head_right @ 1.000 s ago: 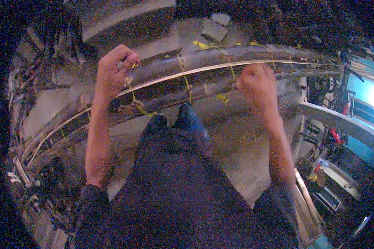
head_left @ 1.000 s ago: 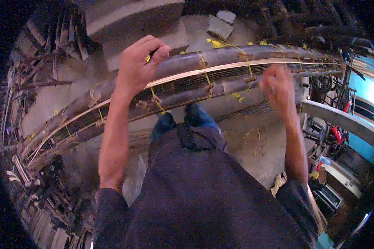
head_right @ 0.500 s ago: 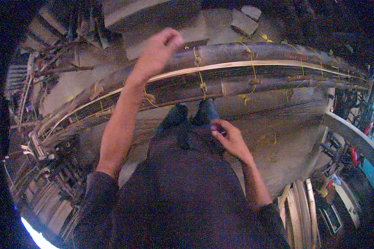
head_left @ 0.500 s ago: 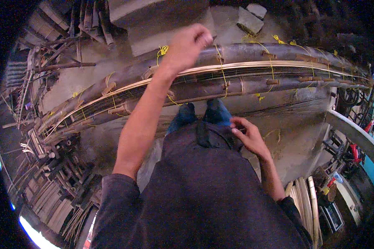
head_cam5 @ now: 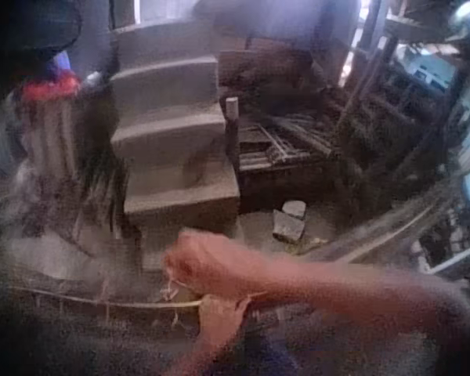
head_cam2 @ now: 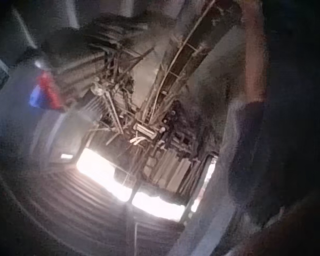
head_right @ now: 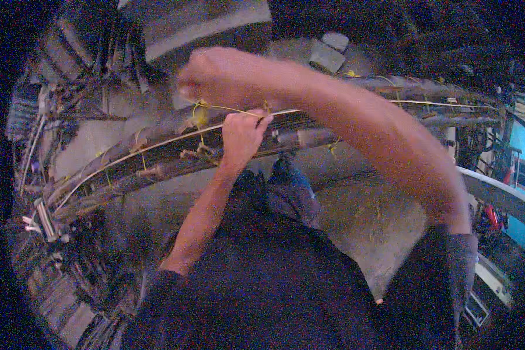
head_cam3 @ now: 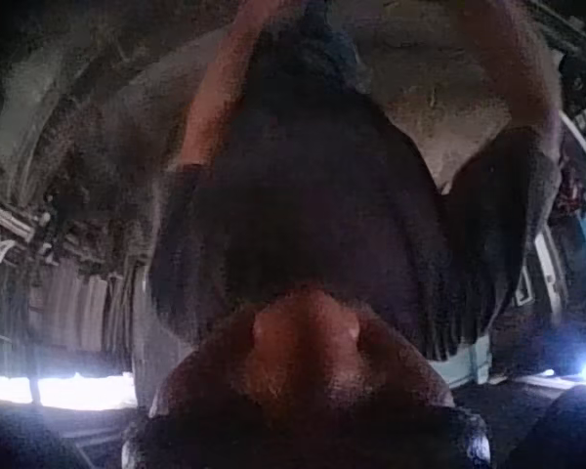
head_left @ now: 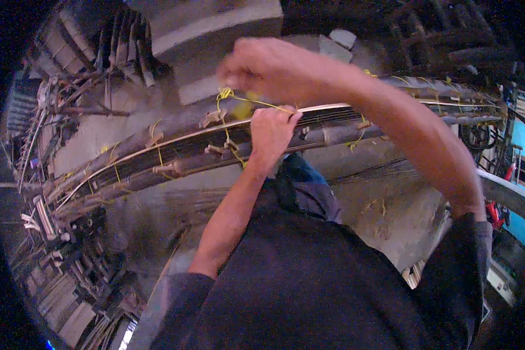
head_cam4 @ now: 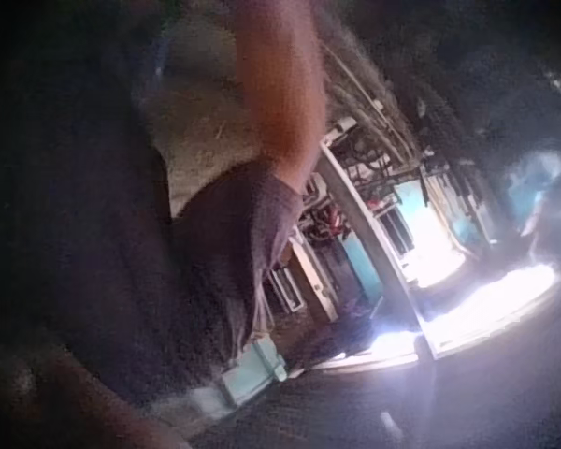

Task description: The person ties yellow rope around a bundle of bamboo poles secured on a wooden rack. They repeatedly wrap and knot the rope at multiple points along the length of the poles, moving along the rack to reach different sections.

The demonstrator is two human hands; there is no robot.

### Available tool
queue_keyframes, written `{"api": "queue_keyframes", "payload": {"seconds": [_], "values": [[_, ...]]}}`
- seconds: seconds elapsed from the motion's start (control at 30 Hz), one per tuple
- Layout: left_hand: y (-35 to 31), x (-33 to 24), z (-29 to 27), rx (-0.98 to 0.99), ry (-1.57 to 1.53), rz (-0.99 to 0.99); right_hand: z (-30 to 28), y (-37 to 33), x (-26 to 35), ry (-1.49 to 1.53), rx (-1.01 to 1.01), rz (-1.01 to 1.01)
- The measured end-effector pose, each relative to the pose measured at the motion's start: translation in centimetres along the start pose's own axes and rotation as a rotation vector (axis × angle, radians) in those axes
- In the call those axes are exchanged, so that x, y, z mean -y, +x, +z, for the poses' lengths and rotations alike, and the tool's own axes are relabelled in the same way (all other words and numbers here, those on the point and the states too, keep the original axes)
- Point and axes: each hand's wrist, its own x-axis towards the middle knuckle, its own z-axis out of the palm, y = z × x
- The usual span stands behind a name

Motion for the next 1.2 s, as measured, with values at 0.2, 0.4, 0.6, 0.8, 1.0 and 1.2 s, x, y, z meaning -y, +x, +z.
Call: {"api": "queue_keyframes", "payload": {"seconds": [0.2,0.4,0.6,0.8,1.0,1.2], "values": [[0.7,0.0,0.4,0.032,-0.014,0.102,5.6,-1.2,-10.3,0.139,-0.219,0.666],[-0.9,0.6,-0.2,0.020,0.040,0.072,10.4,-9.9,-2.4,0.351,-0.227,0.260],[4.0,-3.8,-3.8,0.182,-0.657,-0.169,19.3,-12.9,-0.8,0.093,0.086,0.163],[13.6,5.4,4.7,0.435,-0.882,-0.633,19.2,-14.7,-0.9,0.183,0.155,0.288],[17.8,12.4,-1.7,0.605,-0.238,-0.172,15.3,-17.3,6.7,1.024,-0.171,0.418],[11.9,12.0,-11.2,0.329,-0.308,0.160,27.1,-8.8,6.2,1.008,-0.341,0.698]]}}
